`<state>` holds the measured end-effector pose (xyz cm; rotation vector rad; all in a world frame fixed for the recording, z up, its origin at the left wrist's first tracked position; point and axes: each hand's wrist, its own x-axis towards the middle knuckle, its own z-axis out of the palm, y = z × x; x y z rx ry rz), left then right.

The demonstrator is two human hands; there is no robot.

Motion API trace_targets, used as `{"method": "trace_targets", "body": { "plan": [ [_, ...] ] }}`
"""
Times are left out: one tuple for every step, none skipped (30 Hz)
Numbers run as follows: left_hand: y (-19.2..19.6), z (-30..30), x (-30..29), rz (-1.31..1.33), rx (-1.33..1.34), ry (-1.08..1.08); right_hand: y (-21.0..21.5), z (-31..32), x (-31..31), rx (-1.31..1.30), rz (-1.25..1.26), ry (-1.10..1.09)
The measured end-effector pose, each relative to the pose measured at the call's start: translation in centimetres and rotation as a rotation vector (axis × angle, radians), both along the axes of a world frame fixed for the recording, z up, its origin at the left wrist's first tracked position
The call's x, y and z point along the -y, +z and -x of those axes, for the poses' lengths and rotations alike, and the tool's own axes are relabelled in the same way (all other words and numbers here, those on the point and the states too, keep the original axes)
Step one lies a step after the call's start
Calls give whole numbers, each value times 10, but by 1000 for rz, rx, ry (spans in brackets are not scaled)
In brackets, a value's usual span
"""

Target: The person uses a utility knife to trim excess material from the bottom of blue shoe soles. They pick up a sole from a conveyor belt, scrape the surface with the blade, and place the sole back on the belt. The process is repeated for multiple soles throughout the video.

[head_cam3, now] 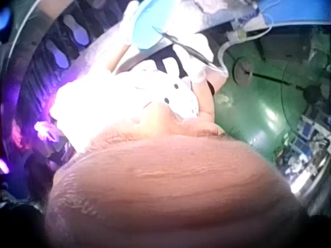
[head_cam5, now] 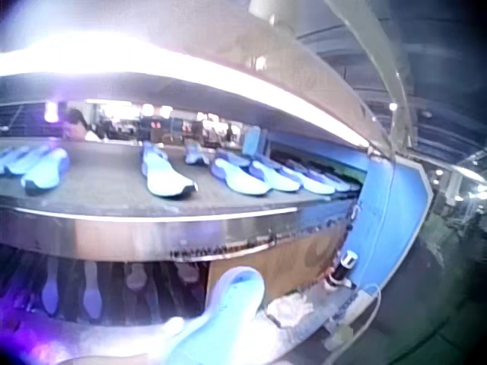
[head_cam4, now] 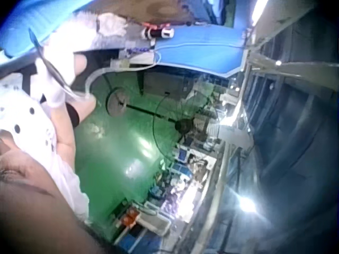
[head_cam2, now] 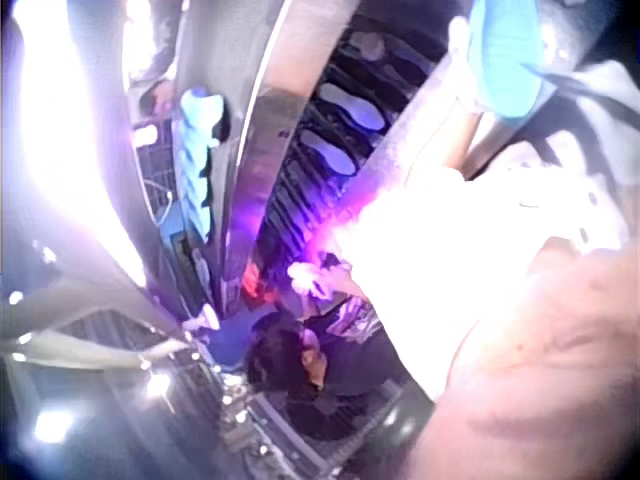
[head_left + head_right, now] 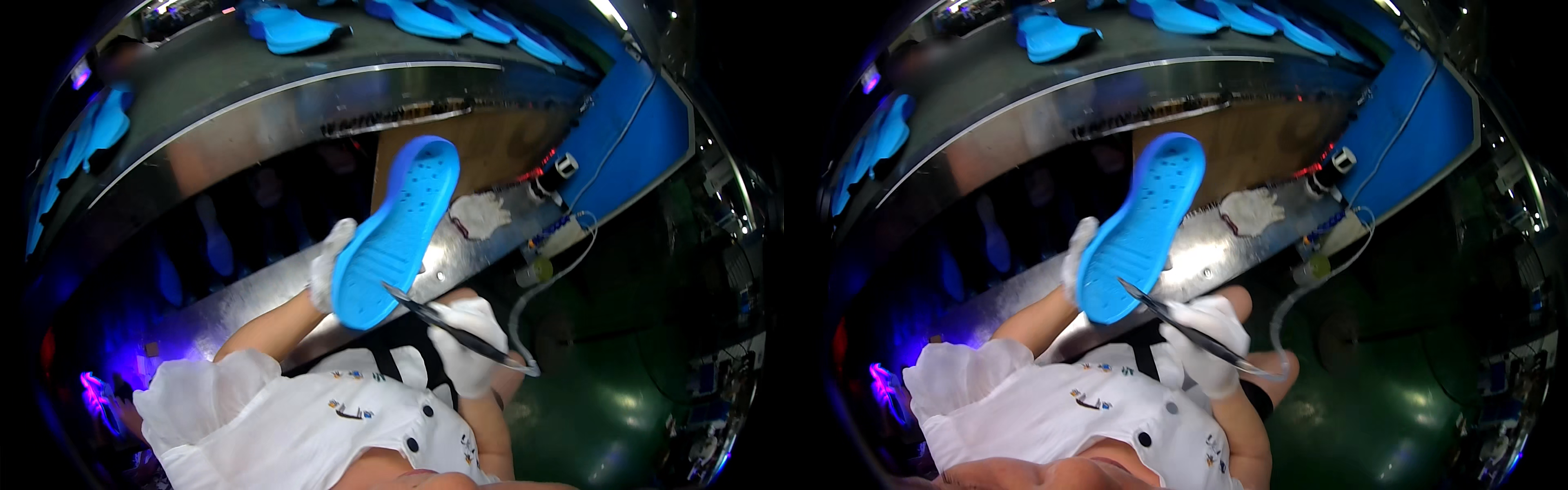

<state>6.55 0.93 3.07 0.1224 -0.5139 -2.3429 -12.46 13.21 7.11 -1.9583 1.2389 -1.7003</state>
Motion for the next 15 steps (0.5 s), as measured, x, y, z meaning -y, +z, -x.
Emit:
{"method": "trace_targets", "body": {
  "plan": [
    [21, -12, 8, 189, -188, -171, -2, 8, -5, 170, 39, 18],
    [62, -31, -1, 276, -31, 9, 2, 10, -5, 408, 79, 116],
    [80, -39, 9, 334, -8, 50, 0, 14, -7, 424, 95, 62],
    [114, -51, 22, 396, -22, 90, 2, 16, -11, 453, 112, 24],
    [149, -66, 37, 461, -47, 111, 4, 17, -11, 459, 112, 22],
    [177, -84, 57, 504, -87, 102, 4, 17, -9, 421, 75, 20],
    [203, -110, 75, 503, -111, 107, 3, 14, -7, 389, 31, 35],
    [227, -135, 88, 407, -39, 302, 0, 8, -6, 433, -38, 43],
    [254, -168, 85, 321, 46, 528, -3, 3, -6, 430, -57, 102],
    [265, -187, 88, 235, 108, 725, -6, 3, -2, 415, -63, 132],
    [258, -196, 77, 574, 346, 931, -8, 3, 1, 395, -14, 144],
    [241, -198, 74, 916, 553, 1092, -11, 9, -1, 378, 5, 96],
    [241, -215, 67, 1040, 1061, 1140, -13, 12, -2, 412, -43, 63],
    [242, -229, 62, 1134, 1587, 1140, -14, 17, -5, 449, -100, 29],
    [248, -249, 24, 1234, 2181, 1338, -16, 15, -7, 485, -177, 63]
  ]
}}
